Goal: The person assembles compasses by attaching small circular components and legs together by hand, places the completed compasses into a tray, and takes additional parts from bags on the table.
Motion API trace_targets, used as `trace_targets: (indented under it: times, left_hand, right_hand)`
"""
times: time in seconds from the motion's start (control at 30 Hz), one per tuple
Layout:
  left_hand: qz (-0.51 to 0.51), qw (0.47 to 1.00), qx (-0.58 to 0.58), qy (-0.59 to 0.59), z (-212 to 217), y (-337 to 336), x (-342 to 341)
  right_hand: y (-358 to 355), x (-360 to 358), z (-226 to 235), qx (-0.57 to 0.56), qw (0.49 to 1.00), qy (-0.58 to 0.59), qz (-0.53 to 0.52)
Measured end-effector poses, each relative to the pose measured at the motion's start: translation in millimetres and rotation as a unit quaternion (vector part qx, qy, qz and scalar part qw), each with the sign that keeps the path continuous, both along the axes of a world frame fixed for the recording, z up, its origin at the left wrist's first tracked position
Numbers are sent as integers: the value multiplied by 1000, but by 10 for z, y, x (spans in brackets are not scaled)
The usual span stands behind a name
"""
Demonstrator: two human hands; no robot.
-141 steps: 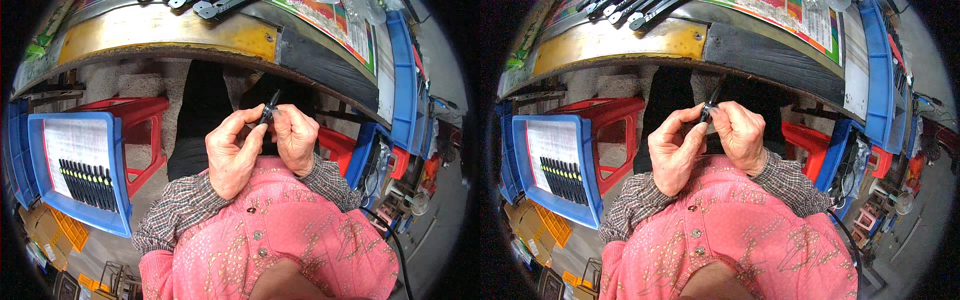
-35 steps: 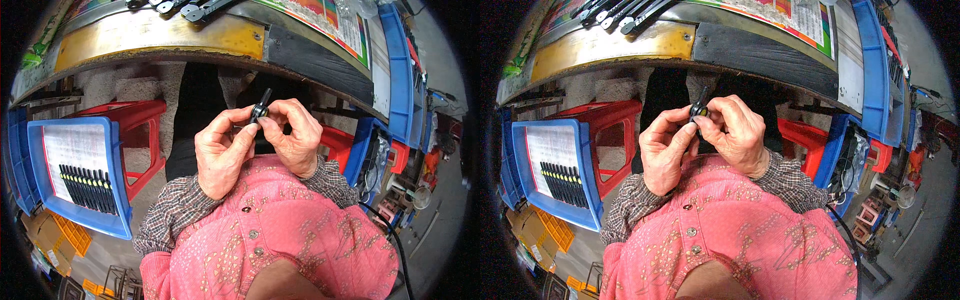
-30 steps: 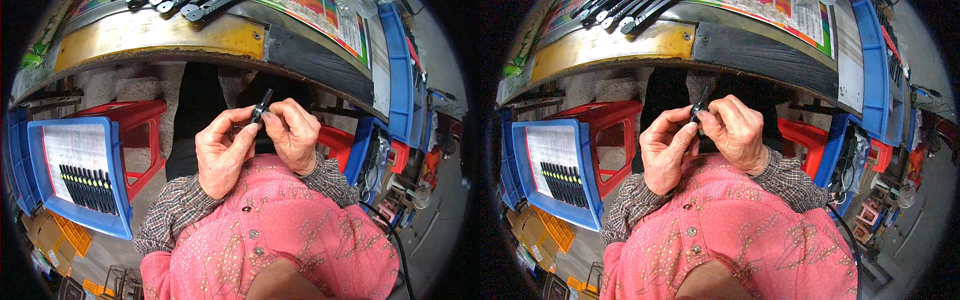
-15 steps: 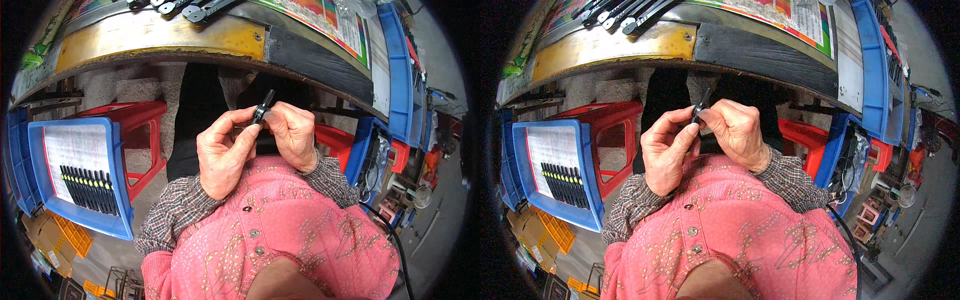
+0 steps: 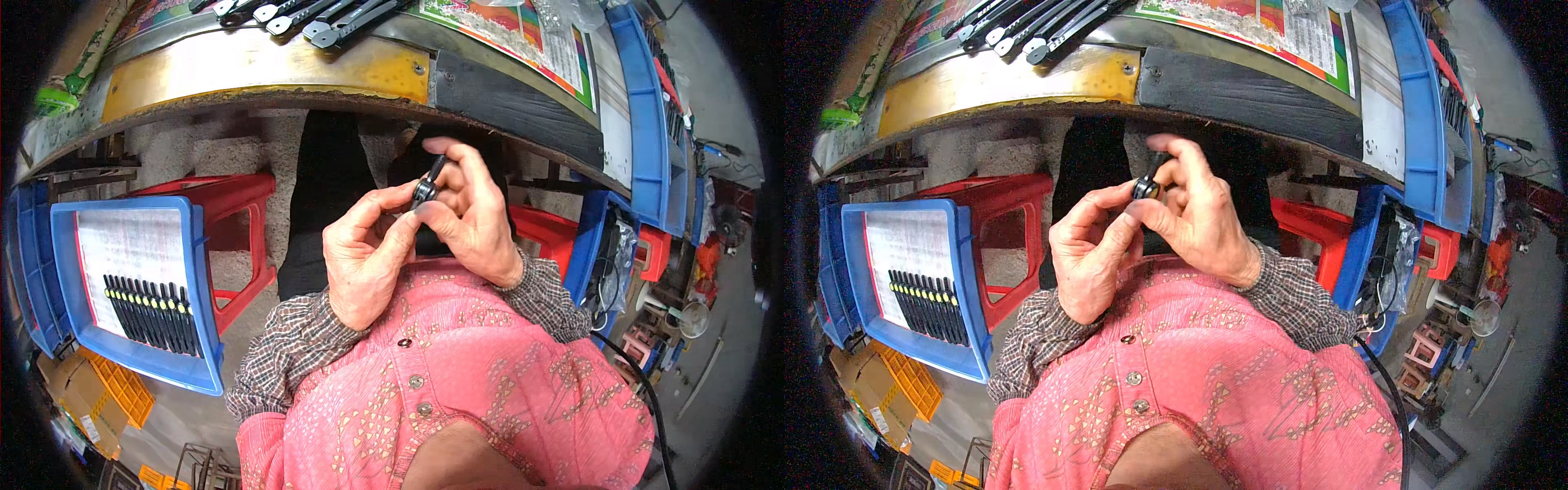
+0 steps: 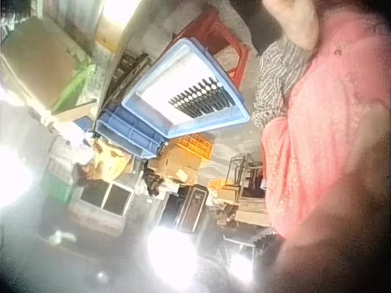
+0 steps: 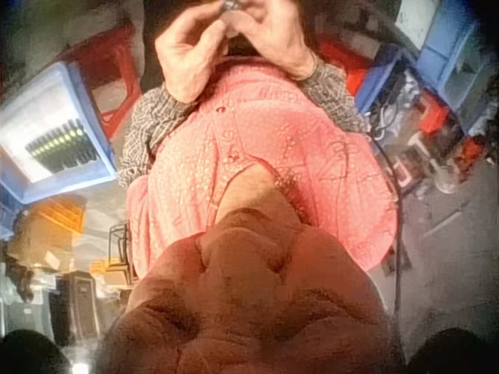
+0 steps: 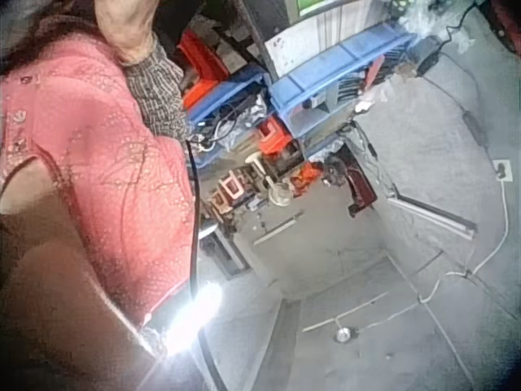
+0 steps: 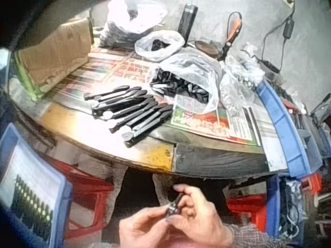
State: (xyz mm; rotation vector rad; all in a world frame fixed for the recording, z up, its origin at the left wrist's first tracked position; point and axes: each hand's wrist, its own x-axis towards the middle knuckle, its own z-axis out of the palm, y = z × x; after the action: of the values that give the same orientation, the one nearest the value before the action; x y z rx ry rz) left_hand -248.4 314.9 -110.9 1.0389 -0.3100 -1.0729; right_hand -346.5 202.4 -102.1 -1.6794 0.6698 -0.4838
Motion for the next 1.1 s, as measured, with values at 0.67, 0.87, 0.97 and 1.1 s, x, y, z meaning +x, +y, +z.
trace_targets:
  times: [0.67, 0.87, 0.97, 1.1]
  left_hand:
    - [-18, 999, 15, -34, 93, 78, 16]
    - [-18, 999, -1, -44, 95, 68, 13]
    - [-10, 999, 8, -35, 116, 80, 36]
    - [-9, 999, -30, -36, 79, 100, 23]
  right_hand:
    - [-114, 50, 179, 91, 995, 9, -33]
    - [-53, 34, 120, 59, 997, -37, 16]
    - [-38, 33, 170, 98, 993, -59, -3]
    - [31, 47, 130, 23, 998, -21, 52]
